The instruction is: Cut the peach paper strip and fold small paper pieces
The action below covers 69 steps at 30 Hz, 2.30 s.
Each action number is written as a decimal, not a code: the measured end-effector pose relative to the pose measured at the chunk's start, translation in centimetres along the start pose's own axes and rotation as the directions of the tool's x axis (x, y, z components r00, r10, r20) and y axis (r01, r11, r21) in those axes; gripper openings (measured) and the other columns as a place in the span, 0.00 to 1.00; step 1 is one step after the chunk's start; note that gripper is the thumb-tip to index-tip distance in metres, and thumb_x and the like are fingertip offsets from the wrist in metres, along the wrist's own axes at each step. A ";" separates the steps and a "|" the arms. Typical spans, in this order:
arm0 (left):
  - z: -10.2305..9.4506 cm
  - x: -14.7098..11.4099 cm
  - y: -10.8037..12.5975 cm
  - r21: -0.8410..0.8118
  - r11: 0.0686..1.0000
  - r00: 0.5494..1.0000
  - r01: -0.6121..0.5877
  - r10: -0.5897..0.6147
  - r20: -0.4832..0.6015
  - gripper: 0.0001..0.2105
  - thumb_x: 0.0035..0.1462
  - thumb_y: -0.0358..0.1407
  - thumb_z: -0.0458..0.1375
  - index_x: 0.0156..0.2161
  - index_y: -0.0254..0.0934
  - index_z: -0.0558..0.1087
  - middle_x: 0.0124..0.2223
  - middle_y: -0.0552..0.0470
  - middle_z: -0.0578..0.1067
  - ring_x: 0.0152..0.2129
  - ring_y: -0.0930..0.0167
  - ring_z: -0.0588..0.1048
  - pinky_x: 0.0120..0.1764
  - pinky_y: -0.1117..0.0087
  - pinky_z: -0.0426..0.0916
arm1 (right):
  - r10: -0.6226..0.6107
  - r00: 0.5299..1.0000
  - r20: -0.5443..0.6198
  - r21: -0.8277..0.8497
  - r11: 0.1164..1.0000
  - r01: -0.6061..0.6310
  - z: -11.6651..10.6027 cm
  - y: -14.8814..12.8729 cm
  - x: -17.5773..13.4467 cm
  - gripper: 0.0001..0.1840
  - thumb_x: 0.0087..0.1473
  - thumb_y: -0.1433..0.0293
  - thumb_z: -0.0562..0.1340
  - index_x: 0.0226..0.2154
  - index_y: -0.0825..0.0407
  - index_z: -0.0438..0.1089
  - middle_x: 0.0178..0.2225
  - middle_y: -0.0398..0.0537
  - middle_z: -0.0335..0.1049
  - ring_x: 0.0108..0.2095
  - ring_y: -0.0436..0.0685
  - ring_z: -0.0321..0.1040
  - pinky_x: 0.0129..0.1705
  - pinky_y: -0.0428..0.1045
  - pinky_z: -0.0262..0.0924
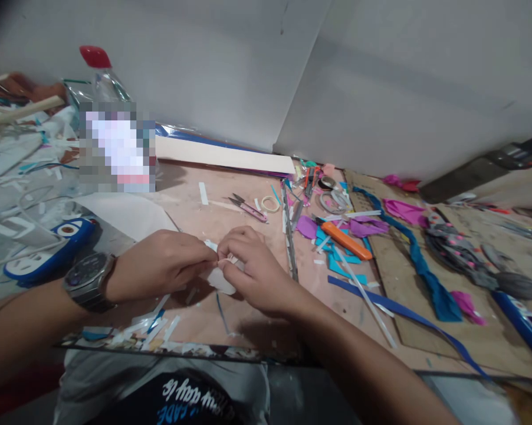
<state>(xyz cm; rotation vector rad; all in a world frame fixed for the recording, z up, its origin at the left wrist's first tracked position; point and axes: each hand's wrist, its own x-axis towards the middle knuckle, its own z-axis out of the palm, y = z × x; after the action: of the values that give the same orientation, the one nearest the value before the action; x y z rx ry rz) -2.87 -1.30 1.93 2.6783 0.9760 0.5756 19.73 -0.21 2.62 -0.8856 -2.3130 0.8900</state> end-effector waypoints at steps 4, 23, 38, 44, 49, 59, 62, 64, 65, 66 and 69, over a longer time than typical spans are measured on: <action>-0.3 0.0 0.0 -0.004 0.999 0.999 0.052 -0.052 -0.008 0.14 0.72 0.37 0.51 0.37 0.37 0.77 0.32 0.52 0.81 0.28 0.70 0.77 0.32 0.70 0.61 | 0.021 0.998 -0.061 0.083 0.996 -0.016 0.1 0.1 0.1 0.06 0.63 0.70 0.63 0.32 0.49 0.71 0.36 0.48 0.74 0.44 0.60 0.68 0.51 0.58 0.60; -1.5 0.1 0.3 -0.405 0.895 0.983 0.185 -0.174 0.065 0.15 0.71 0.42 0.54 0.37 0.37 0.78 0.28 0.56 0.78 0.24 0.76 0.71 0.31 0.74 0.58 | 0.018 1.000 0.022 0.381 0.924 -0.025 0.3 1.1 0.3 0.14 0.67 0.58 0.62 0.33 0.49 0.71 0.39 0.47 0.73 0.46 0.57 0.71 0.68 0.64 0.52; -1.4 0.1 -0.1 -0.610 0.769 0.981 0.191 -0.124 0.152 0.10 0.64 0.41 0.63 0.38 0.36 0.80 0.31 0.57 0.79 0.27 0.76 0.73 0.33 0.76 0.62 | 0.018 1.000 0.008 0.339 0.941 -0.020 0.0 1.5 0.1 0.10 0.65 0.62 0.65 0.34 0.49 0.75 0.41 0.48 0.76 0.52 0.59 0.71 0.67 0.63 0.54; -1.4 0.1 -0.4 -0.537 0.823 0.976 0.185 -0.092 0.196 0.08 0.63 0.38 0.62 0.33 0.35 0.77 0.29 0.56 0.77 0.26 0.75 0.72 0.32 0.74 0.60 | -0.025 0.990 0.140 0.280 0.960 -0.015 -0.3 1.1 0.1 0.10 0.69 0.63 0.60 0.37 0.49 0.72 0.47 0.49 0.72 0.58 0.58 0.66 0.69 0.61 0.51; -1.2 0.2 -0.5 -0.516 0.832 0.970 0.203 -0.099 0.222 0.08 0.63 0.37 0.62 0.34 0.36 0.77 0.29 0.56 0.77 0.25 0.75 0.71 0.31 0.73 0.58 | -0.031 0.981 0.192 0.227 0.974 -0.013 -0.2 1.1 0.0 0.08 0.70 0.65 0.58 0.38 0.48 0.70 0.50 0.49 0.71 0.63 0.59 0.60 0.72 0.62 0.46; -2.3 0.2 -0.6 -0.583 0.754 0.945 0.304 -0.162 0.284 0.11 0.65 0.35 0.55 0.34 0.33 0.77 0.26 0.55 0.75 0.22 0.75 0.68 0.27 0.74 0.59 | -0.024 1.000 -0.011 0.152 0.988 0.025 -0.9 1.0 0.2 0.07 0.66 0.70 0.59 0.34 0.49 0.70 0.46 0.49 0.74 0.53 0.59 0.69 0.63 0.61 0.56; -2.3 0.2 -0.7 -0.577 0.749 0.938 0.325 -0.180 0.294 0.12 0.64 0.33 0.53 0.36 0.32 0.78 0.28 0.54 0.76 0.22 0.75 0.69 0.27 0.73 0.58 | 0.012 0.999 -0.037 0.155 0.988 -0.006 -0.9 1.1 0.2 0.08 0.65 0.70 0.60 0.33 0.49 0.71 0.44 0.49 0.75 0.50 0.59 0.70 0.56 0.59 0.61; -2.3 0.3 -0.8 -0.554 0.771 0.944 0.313 -0.190 0.269 0.11 0.62 0.32 0.53 0.37 0.32 0.79 0.29 0.54 0.77 0.24 0.74 0.70 0.28 0.73 0.58 | 0.014 0.999 -0.038 0.153 0.988 -0.008 -0.9 1.2 0.2 0.07 0.64 0.70 0.61 0.33 0.49 0.71 0.44 0.50 0.76 0.51 0.60 0.70 0.58 0.61 0.60; -2.3 0.3 -0.8 -0.542 0.782 0.947 0.307 -0.195 0.256 0.11 0.61 0.31 0.53 0.36 0.33 0.78 0.29 0.54 0.77 0.24 0.74 0.70 0.28 0.73 0.59 | 0.006 0.999 -0.038 0.149 0.989 0.000 -0.9 1.3 0.3 0.07 0.64 0.70 0.61 0.33 0.49 0.71 0.44 0.50 0.76 0.52 0.61 0.69 0.61 0.62 0.58; -2.3 0.3 -0.9 -0.529 0.791 0.948 0.306 -0.201 0.246 0.11 0.61 0.31 0.53 0.35 0.33 0.78 0.28 0.54 0.76 0.24 0.74 0.70 0.28 0.74 0.59 | -0.005 0.999 -0.041 0.144 0.990 0.011 -0.9 1.3 0.3 0.07 0.64 0.70 0.61 0.33 0.49 0.71 0.44 0.50 0.77 0.54 0.62 0.69 0.63 0.64 0.56; -2.6 0.4 -1.1 -0.490 0.807 0.943 0.329 -0.249 0.223 0.10 0.60 0.31 0.53 0.33 0.33 0.77 0.28 0.55 0.75 0.24 0.74 0.70 0.29 0.73 0.59 | -0.037 0.998 -0.054 0.143 0.989 0.044 -1.1 1.4 0.3 0.07 0.64 0.69 0.61 0.33 0.49 0.70 0.44 0.51 0.77 0.55 0.63 0.68 0.67 0.66 0.52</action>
<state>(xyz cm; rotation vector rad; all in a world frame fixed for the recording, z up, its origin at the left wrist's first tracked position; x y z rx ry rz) -4.29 -0.02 3.99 2.0103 0.9896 0.4802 20.78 1.28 2.39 -0.7884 -2.1845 0.9914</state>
